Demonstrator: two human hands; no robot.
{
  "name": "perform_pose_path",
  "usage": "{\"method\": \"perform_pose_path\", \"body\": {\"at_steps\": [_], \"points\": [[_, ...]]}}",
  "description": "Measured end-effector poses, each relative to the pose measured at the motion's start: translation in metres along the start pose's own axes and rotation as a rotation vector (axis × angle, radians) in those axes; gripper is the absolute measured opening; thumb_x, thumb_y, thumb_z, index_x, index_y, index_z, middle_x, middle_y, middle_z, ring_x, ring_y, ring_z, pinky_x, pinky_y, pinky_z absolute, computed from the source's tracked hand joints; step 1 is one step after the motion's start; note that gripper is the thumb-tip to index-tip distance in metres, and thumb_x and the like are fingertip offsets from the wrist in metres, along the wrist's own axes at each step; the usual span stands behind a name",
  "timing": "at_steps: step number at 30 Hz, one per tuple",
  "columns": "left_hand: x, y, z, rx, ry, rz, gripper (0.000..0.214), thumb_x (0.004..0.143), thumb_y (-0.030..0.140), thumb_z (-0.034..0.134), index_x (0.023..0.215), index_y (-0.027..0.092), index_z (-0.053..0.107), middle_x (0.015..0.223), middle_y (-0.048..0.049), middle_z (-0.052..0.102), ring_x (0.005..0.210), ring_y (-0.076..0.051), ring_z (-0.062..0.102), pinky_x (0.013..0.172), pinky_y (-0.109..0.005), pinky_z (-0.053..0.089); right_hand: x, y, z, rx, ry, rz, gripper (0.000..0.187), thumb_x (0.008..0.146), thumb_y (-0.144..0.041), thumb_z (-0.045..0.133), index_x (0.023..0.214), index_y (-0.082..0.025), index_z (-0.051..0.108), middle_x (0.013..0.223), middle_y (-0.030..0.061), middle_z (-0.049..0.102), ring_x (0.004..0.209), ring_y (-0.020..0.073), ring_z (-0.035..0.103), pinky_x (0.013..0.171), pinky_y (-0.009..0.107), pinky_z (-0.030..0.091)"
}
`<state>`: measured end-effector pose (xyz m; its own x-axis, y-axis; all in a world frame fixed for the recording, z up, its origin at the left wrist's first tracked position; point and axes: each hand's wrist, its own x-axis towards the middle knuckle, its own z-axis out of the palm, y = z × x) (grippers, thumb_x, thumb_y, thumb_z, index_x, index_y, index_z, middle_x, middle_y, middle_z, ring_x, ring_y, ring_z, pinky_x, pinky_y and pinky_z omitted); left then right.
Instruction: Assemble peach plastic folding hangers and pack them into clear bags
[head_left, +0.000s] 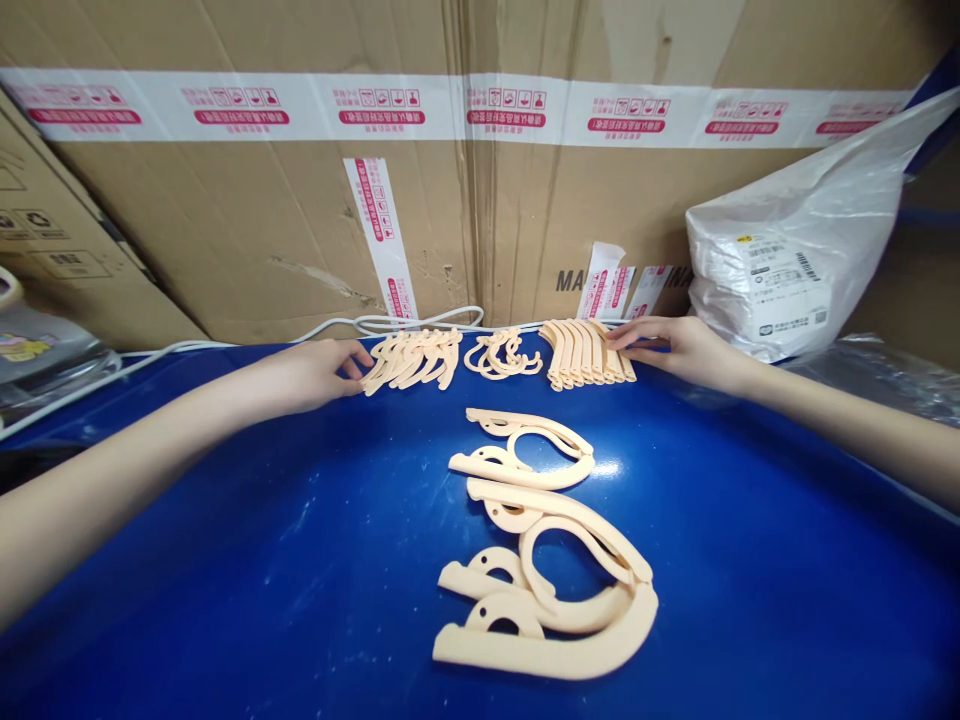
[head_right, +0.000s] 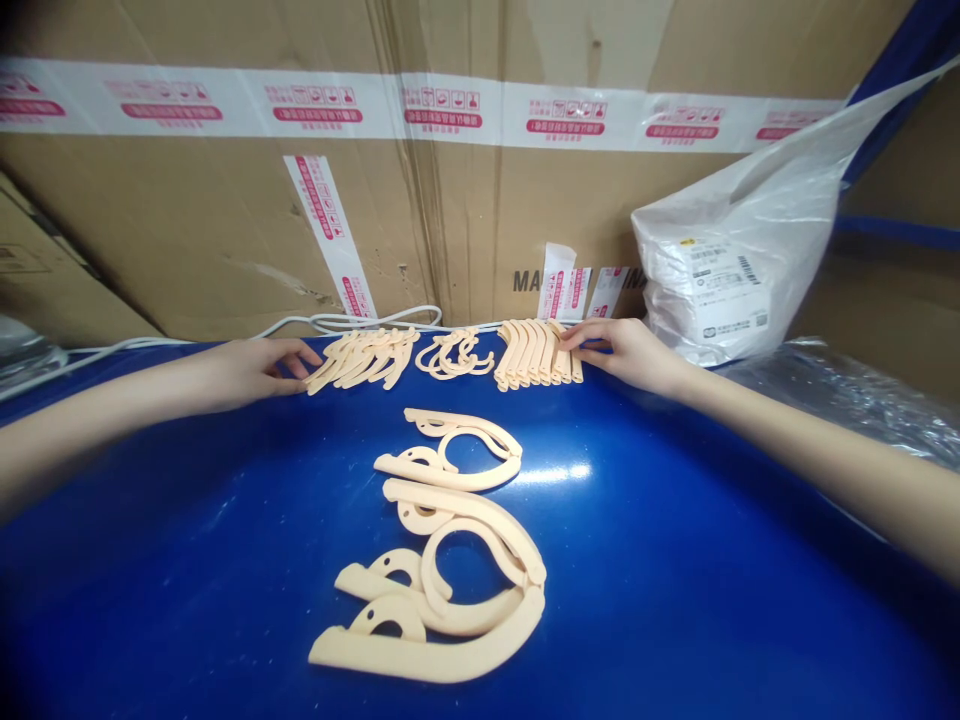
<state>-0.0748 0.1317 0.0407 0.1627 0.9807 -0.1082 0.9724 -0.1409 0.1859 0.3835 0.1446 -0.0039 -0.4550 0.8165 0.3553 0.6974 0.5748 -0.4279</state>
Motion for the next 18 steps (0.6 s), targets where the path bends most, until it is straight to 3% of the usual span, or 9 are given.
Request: {"method": "perform_pose_path", "body": {"at_steps": [3,5,7,10,12,14,16,18], "points": [[-0.005,0.014,-0.004,0.043,0.121,0.010,0.048,0.078,0.026,0.058,0.123,0.009,0.054,0.119,-0.0170,0.064,0.102,-0.032,0.062,0.081,-0.034,0.045,0.000,0.000,0.000,0.015,-0.002,0.019,0.026,0.088,-0.041,0.059,0.098,-0.022,0.073,0.119,0.0088,0.071,0.111,0.0242,0.066,0.101,0.045,0.051],[-0.010,0.034,-0.006,0.048,0.199,0.075,0.047,0.084,0.029,0.053,0.127,0.012,0.053,0.129,-0.0156,0.059,0.115,-0.032,0.057,0.093,-0.036,0.042,0.001,-0.001,0.000,0.022,-0.008,0.033,0.027,0.089,-0.041,0.058,0.097,-0.021,0.073,0.118,0.0088,0.072,0.111,0.0245,0.066,0.102,0.045,0.050],[-0.011,0.063,-0.005,0.003,0.212,0.180,0.039,0.089,0.033,0.049,0.125,0.019,0.056,0.125,-0.0071,0.064,0.111,-0.025,0.060,0.093,-0.031,0.044,0.002,-0.002,-0.001,0.024,-0.008,0.052,0.028,0.089,-0.041,0.055,0.095,-0.020,0.074,0.117,0.0088,0.072,0.113,0.0251,0.066,0.104,0.045,0.049],[-0.003,0.108,0.005,-0.079,0.195,0.449,0.037,0.091,0.029,0.049,0.124,0.015,0.060,0.124,-0.0084,0.065,0.114,-0.024,0.060,0.097,-0.032,0.043,0.002,-0.003,-0.004,0.009,0.024,0.120,0.028,0.089,-0.040,0.054,0.093,-0.020,0.073,0.115,0.0087,0.072,0.114,0.0269,0.065,0.106,0.047,0.046],[0.009,0.132,0.015,-0.067,0.152,0.533,0.044,0.086,0.032,0.061,0.127,0.015,0.060,0.128,-0.0097,0.064,0.122,-0.026,0.055,0.101,-0.033,0.041,0.001,-0.003,-0.006,-0.004,0.054,0.217,0.027,0.086,-0.040,0.058,0.095,-0.019,0.071,0.107,0.0096,0.073,0.101,0.0278,0.068,0.093,0.048,0.054],[0.022,0.149,0.026,-0.062,0.091,0.608,0.050,0.081,0.037,0.069,0.125,0.014,0.062,0.124,-0.0113,0.066,0.116,-0.027,0.059,0.096,-0.033,0.044,-0.002,-0.001,-0.007,0.009,0.064,0.341,0.029,0.083,-0.042,0.062,0.099,-0.018,0.069,0.093,0.0099,0.073,0.079,0.0251,0.070,0.068,0.042,0.060],[0.033,0.158,0.036,-0.071,0.047,0.668,0.049,0.079,0.037,0.072,0.122,0.015,0.064,0.120,-0.0102,0.068,0.108,-0.026,0.063,0.090,-0.031,0.047,-0.005,0.000,-0.006,0.047,0.049,0.451,0.032,0.082,-0.044,0.063,0.101,-0.018,0.067,0.079,0.0083,0.070,0.062,0.0206,0.065,0.047,0.033,0.056],[0.039,0.162,0.044,-0.089,0.038,0.697,0.045,0.079,0.033,0.072,0.120,0.016,0.065,0.120,-0.0093,0.069,0.105,-0.024,0.064,0.087,-0.031,0.047,-0.007,-0.001,-0.004,0.090,0.025,0.521,0.034,0.082,-0.046,0.063,0.101,-0.018,0.066,0.072,0.0067,0.068,0.056,0.0173,0.062,0.040,0.028,0.050]]}}
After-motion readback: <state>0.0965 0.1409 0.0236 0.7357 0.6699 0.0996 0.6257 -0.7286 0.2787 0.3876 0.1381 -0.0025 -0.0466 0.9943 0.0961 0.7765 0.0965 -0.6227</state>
